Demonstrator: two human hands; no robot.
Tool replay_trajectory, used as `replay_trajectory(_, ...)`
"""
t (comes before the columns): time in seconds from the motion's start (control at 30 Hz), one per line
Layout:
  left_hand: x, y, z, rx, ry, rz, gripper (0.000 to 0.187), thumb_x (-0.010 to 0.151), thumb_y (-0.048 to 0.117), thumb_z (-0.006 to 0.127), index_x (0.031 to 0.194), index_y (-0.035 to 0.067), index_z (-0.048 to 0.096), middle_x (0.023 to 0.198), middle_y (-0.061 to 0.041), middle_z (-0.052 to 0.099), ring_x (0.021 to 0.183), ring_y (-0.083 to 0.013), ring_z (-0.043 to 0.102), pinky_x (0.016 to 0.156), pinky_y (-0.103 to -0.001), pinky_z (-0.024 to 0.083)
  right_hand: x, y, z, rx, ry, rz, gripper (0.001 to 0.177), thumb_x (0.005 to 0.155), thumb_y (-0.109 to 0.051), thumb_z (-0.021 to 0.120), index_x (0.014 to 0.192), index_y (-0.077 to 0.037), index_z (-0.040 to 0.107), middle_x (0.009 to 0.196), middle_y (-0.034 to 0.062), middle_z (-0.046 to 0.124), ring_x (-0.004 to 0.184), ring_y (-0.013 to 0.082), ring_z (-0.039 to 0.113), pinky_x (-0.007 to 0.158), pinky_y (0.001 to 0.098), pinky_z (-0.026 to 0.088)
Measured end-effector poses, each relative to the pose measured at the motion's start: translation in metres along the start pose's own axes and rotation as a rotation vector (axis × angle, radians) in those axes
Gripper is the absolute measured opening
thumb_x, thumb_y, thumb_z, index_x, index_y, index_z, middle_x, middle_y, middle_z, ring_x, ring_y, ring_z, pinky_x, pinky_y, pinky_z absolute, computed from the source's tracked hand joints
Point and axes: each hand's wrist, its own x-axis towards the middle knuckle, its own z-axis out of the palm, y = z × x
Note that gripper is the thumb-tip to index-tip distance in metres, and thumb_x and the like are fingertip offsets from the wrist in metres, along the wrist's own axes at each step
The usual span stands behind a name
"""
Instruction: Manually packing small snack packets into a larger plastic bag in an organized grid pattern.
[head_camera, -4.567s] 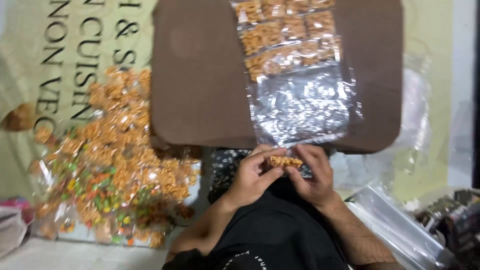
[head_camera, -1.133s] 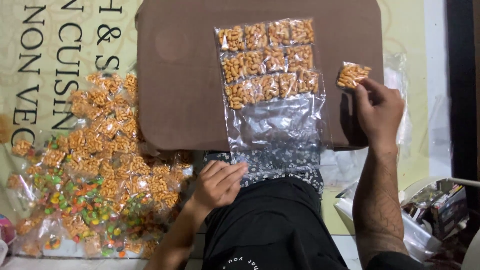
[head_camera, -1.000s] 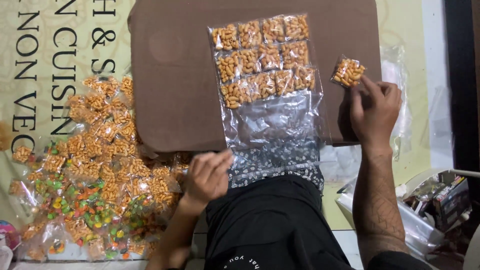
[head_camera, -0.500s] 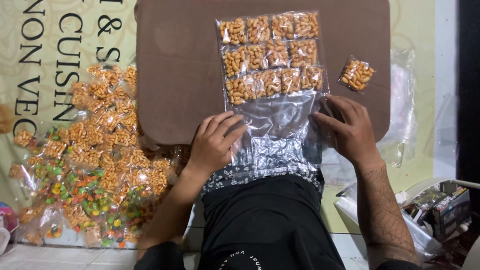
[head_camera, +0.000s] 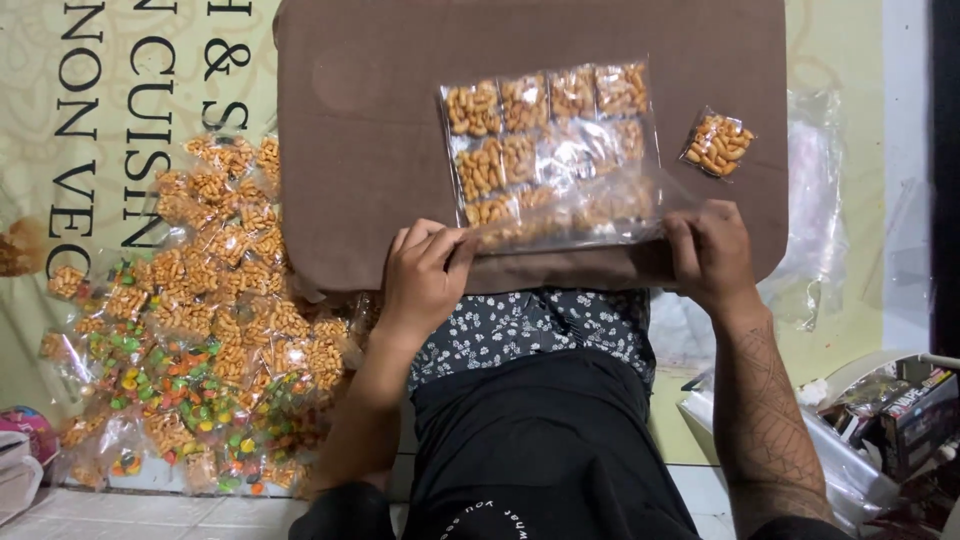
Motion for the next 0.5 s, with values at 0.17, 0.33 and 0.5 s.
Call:
replay_trajectory(0.17, 0.009, 0.016, 0.0, -0.054, 0.013, -0.132, 0.028, 0.103, 0.025, 0.064, 0.076, 0.016, 0.065, 0.062, 0.004, 0.065, 0.073, -0.0218, 0.064, 0.07, -0.034, 0.047, 0.022, -0.034, -0.007, 0.083, 0.034, 0.19, 0.013, 0.114, -0.018, 0.065, 0.107, -0.013, 0.075, 0.077, 0.007, 0.07, 0.083, 0.0348, 0.069, 0.084, 0.0463, 0.055)
replay_trajectory(0.33, 0.011, 0.015, 0.011, 0.102, 0.111, -0.255, 0.023, 0.101, 0.029, 0.067, 0.082, 0.017, 0.069, 0.054, 0.006, 0.064, 0.066, -0.023, 0.066, 0.067, -0.035, 0.05, 0.046, -0.069, -0.013, 0.044, 0.006, 0.363, 0.021, 0.114, -0.027, 0.069, 0.103, -0.01, 0.075, 0.071, 0.0144, 0.07, 0.079, 0.0409, 0.072, 0.072, 0.0501, 0.054)
replay_trajectory(0.5, 0.017, 0.015, 0.026, 0.318, 0.216, -0.272, 0.021, 0.094, 0.029, 0.074, 0.076, 0.019, 0.069, 0.049, 0.003, 0.059, 0.06, -0.0206, 0.065, 0.06, -0.033, 0.049, 0.057, -0.08, -0.014, 0.003, 0.052, 0.36, 0.02, 0.111, -0.026, 0.072, 0.105, -0.007, 0.074, 0.069, 0.0117, 0.069, 0.076, 0.0384, 0.072, 0.071, 0.0485, 0.056)
